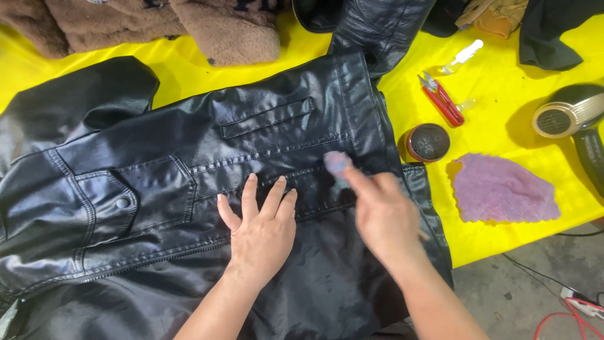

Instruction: The person cleans a black leather jacket laid on a yellow surface. They use a purple cloth to wipe the jacket's surface, then apply a white substance from a small bottle to a specific area. They continue wiping with the cloth and use a hairdryer to dry the treated spot.

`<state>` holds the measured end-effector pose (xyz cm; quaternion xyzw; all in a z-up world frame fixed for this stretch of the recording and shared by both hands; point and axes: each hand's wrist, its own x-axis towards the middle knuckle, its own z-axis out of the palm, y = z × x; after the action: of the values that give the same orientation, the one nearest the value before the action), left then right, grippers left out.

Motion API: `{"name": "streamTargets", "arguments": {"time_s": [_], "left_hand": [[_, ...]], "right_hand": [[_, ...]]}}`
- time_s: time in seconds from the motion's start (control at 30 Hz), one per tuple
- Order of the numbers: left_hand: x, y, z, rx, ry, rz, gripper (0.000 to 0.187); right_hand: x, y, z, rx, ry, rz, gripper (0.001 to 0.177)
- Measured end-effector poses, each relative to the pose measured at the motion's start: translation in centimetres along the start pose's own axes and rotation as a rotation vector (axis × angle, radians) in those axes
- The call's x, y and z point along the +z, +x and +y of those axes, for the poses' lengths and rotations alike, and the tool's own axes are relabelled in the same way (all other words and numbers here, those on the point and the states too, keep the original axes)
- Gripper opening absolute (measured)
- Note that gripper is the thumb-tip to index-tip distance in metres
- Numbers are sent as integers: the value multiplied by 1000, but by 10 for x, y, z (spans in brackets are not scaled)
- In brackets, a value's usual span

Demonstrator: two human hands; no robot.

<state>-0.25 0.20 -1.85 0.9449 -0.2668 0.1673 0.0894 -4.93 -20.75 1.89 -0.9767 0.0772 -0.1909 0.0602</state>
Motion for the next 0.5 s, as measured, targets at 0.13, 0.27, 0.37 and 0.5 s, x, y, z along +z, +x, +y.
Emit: {"name": "streamTargets", "arguments": {"time_s": [0.13,0.27,0.37,0.5], "left_hand": [[-1,2,0,19,-10,37,26],[-11,6,-1,46,97,156,29],[-9,6,0,45,108,141,31],[-11,7,1,47,106,121,30]], "right_hand": [[20,-6,10,-78,-19,13,45],[-15,5,46,126,296,-126,45],[-34,6,79,301,279,-24,43],[-41,10,95,575,133,-80,48]]}}
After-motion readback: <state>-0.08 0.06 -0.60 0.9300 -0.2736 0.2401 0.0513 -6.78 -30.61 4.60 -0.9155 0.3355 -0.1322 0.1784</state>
